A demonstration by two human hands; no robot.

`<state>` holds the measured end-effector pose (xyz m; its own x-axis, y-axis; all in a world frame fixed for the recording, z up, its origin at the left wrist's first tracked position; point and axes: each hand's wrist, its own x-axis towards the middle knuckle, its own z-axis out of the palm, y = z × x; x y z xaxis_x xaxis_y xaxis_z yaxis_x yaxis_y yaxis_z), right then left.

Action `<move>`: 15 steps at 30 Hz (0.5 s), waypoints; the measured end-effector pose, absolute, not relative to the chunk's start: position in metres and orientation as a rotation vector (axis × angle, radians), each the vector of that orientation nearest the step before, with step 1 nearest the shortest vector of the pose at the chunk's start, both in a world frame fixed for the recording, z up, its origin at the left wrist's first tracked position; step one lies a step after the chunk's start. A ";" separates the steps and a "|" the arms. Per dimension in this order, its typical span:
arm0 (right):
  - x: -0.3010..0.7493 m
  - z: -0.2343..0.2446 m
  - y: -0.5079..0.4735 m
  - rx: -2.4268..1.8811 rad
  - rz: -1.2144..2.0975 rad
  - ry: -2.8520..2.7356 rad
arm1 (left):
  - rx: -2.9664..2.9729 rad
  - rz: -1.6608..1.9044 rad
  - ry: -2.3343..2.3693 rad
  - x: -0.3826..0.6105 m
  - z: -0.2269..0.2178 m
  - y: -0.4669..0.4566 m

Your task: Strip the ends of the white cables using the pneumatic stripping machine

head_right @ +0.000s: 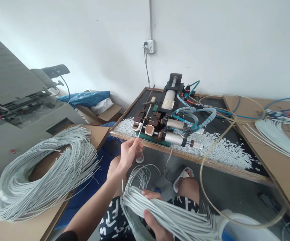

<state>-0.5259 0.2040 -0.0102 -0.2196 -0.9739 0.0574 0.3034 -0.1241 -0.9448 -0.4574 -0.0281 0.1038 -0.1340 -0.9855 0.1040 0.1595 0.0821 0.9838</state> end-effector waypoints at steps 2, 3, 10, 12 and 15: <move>-0.529 -0.022 0.204 -0.979 -1.570 1.076 | 0.959 -1.309 -1.241 -0.457 0.106 -0.026; -0.530 -0.029 0.205 -1.010 -1.573 1.084 | 0.960 -1.305 -1.245 -0.457 0.107 -0.025; -0.526 -0.032 0.204 -0.988 -1.650 1.078 | 0.981 -1.333 -1.236 -0.456 0.106 -0.029; -0.521 -0.021 0.203 -0.921 -1.687 1.115 | 0.980 -1.348 -1.241 -0.456 0.105 -0.031; -0.516 -0.012 0.204 -0.851 -1.742 1.137 | 0.983 -1.355 -1.273 -0.452 0.103 -0.028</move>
<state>-0.5157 0.2036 -0.0121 -0.3932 -0.9157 0.0831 0.2928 -0.2103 -0.9328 -0.4519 -0.0283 0.1026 -0.1784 -0.9816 0.0674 0.1285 0.0447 0.9907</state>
